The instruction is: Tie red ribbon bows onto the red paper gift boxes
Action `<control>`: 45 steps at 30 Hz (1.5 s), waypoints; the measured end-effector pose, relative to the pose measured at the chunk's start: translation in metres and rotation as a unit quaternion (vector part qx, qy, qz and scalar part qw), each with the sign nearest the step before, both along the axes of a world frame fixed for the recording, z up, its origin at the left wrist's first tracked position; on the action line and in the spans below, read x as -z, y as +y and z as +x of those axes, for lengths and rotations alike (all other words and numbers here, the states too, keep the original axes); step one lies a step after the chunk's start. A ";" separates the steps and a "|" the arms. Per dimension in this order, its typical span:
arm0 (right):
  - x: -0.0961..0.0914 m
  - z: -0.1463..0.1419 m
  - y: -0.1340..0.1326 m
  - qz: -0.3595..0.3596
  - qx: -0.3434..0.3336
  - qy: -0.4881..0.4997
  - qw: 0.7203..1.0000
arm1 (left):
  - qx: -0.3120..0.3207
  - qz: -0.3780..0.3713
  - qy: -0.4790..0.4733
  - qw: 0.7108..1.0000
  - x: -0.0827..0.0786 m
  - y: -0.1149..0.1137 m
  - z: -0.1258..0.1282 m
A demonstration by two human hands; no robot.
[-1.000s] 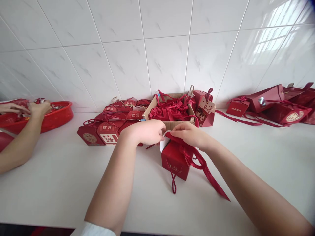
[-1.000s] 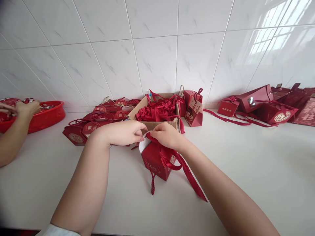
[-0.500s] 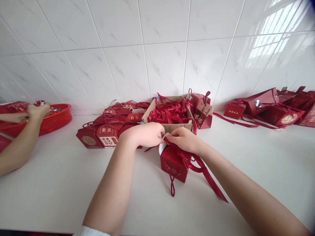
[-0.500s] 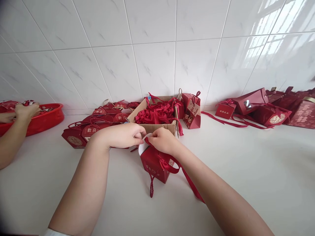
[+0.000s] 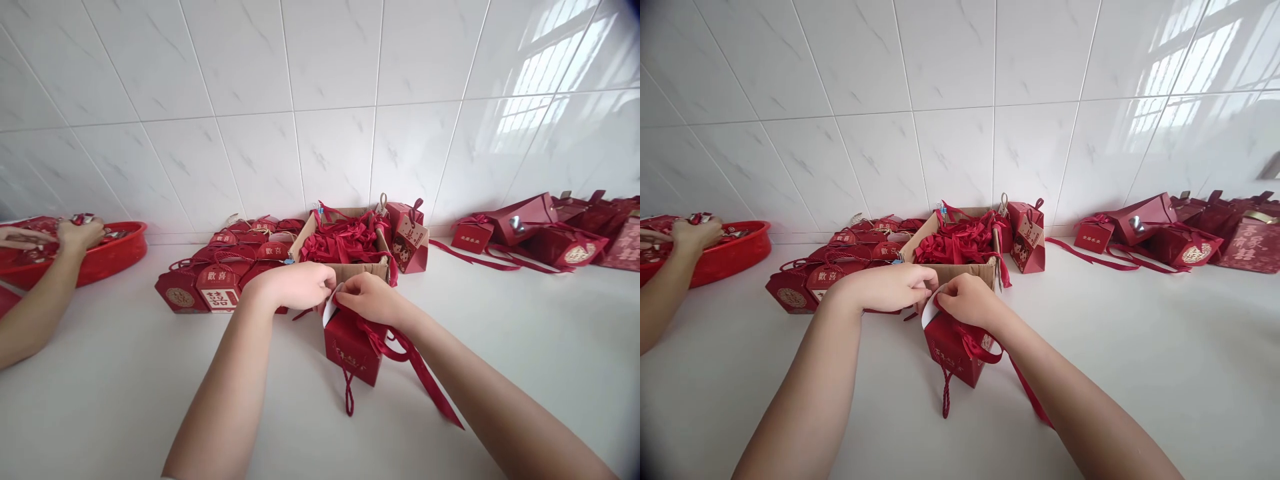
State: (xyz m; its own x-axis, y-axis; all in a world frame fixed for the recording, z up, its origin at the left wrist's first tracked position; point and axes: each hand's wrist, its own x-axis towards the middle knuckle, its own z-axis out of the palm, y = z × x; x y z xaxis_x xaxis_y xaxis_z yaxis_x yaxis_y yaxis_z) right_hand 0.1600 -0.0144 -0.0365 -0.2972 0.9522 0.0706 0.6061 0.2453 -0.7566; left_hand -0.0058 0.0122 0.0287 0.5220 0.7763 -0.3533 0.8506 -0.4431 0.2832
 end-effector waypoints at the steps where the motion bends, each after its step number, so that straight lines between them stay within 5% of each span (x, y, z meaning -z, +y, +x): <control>1: 0.000 0.000 0.000 0.003 -0.001 -0.004 1.000 | -0.002 0.003 0.003 1.000 0.000 0.000 0.000; 11: 0.001 0.001 -0.001 0.001 -0.002 -0.021 1.000 | 0.007 0.019 -0.002 1.000 0.011 0.010 -0.001; 18: -0.020 0.028 -0.012 0.020 -0.015 -0.057 0.998 | -0.024 0.110 -0.097 0.989 0.000 -0.004 -0.004; 23: -0.032 0.049 -0.025 0.002 -0.011 -0.135 0.991 | -0.015 0.197 -0.200 0.960 -0.013 -0.022 -0.003; 28: -0.036 0.039 -0.034 -0.063 -0.039 -0.193 0.978 | -0.017 0.263 -0.328 0.907 -0.022 -0.039 -0.001; 33: -0.029 0.025 -0.026 -0.045 -0.088 -0.191 0.977 | -0.010 0.242 -0.439 0.865 -0.027 -0.052 0.003; 39: -0.025 0.028 -0.017 -0.030 -0.083 -0.201 0.976 | -0.022 0.216 -0.590 0.777 -0.032 -0.047 -0.003; 45: -0.038 0.047 -0.025 -0.011 0.021 -0.216 0.976 | 0.003 0.039 -0.593 0.804 -0.038 -0.046 -0.010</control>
State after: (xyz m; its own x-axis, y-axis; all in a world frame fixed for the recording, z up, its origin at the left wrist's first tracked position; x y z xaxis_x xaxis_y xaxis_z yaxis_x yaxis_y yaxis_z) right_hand 0.2072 -0.0393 0.0014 -0.2564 0.9638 -0.0732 0.8789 0.2009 -0.4326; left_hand -0.0155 -0.0336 0.0667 0.4598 0.7681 0.4456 0.0003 -0.5019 0.8649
